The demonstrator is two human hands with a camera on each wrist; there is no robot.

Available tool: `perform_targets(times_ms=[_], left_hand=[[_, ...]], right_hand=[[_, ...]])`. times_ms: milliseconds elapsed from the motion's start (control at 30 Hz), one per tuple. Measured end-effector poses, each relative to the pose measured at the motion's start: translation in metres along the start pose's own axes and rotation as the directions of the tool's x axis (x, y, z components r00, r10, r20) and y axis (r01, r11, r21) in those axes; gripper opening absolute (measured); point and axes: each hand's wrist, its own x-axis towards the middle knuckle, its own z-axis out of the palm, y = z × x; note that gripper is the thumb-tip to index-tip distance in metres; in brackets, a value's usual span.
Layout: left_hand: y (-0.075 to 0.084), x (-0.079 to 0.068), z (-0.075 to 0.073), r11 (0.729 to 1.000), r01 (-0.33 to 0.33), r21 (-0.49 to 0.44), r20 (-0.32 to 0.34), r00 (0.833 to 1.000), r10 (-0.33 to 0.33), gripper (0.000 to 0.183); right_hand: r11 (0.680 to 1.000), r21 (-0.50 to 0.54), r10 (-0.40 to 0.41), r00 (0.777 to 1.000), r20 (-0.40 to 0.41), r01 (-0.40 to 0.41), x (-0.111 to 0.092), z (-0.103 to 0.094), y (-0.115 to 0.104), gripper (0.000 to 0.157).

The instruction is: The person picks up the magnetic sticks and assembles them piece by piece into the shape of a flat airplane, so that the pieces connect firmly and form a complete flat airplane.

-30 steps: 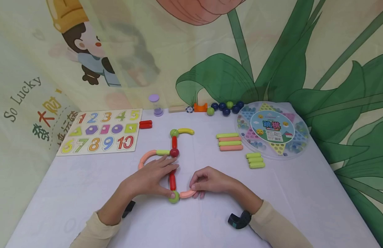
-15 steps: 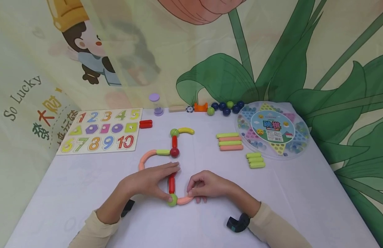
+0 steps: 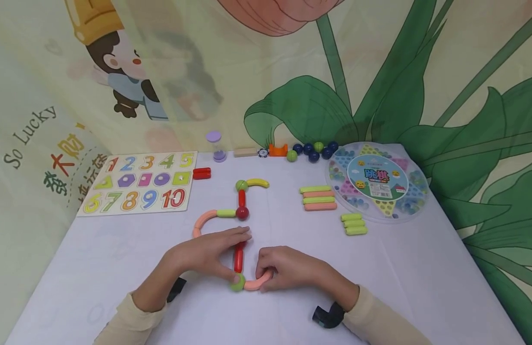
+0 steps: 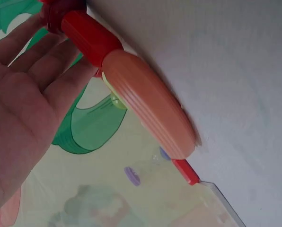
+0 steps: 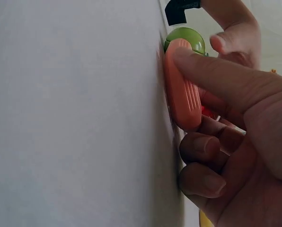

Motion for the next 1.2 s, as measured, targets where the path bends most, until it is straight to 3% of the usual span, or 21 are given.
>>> perform_targets(times_ms=[133,233,400,533,633,700,800,867,933,1033,1200], left_hand=[[-0.002,0.002,-0.007,0.998,-0.020,0.051,-0.133,0.991,0.027,0.069],[-0.004,0.006,-0.010,0.994,0.017,0.105,-0.199,0.980,0.004,0.069],[-0.006,0.014,-0.010,0.985,0.105,0.136,-0.165,0.983,-0.082,0.081],[-0.009,0.019,-0.009,0.980,0.138,0.143,-0.142,0.983,-0.118,0.084],[-0.010,0.021,-0.012,0.980,0.139,0.145,-0.131,0.984,-0.121,0.081],[-0.011,0.023,-0.016,0.980,0.137,0.147,-0.121,0.985,-0.119,0.080],[-0.013,0.028,-0.025,0.974,0.154,0.168,-0.108,0.985,-0.137,0.079],[-0.014,0.031,-0.031,0.970,0.171,0.172,-0.104,0.983,-0.155,0.079],[-0.015,0.035,-0.036,0.964,0.197,0.179,-0.099,0.978,-0.181,0.080],[-0.016,0.039,-0.041,0.962,0.207,0.176,-0.094,0.977,-0.193,0.081],[-0.017,0.046,-0.044,0.964,0.204,0.169,-0.095,0.977,-0.190,0.081]], right_hand=[[0.999,0.026,0.023,1.000,-0.007,-0.023,-0.001,-0.004,0.001,0.021],[0.998,0.033,0.054,0.998,-0.012,-0.053,-0.001,-0.007,0.001,0.022],[0.997,0.031,0.070,0.998,0.002,-0.070,-0.002,-0.009,0.002,0.020],[0.997,0.044,0.061,0.998,0.007,-0.061,-0.001,-0.016,0.007,0.020],[0.994,0.001,0.107,0.991,-0.075,-0.107,-0.007,-0.036,0.017,0.019],[0.981,-0.063,0.167,0.968,-0.187,-0.181,-0.015,-0.055,0.024,0.019],[0.933,-0.162,0.243,0.895,-0.375,-0.322,-0.030,-0.082,0.036,0.018],[0.892,-0.195,0.284,0.843,-0.458,-0.407,-0.039,-0.095,0.042,0.019],[0.856,-0.216,0.318,0.807,-0.498,-0.470,-0.046,-0.102,0.047,0.019],[0.823,-0.239,0.344,0.787,-0.511,-0.515,-0.051,-0.107,0.053,0.017],[0.807,-0.268,0.351,0.793,-0.499,-0.526,-0.050,-0.106,0.059,0.015]])
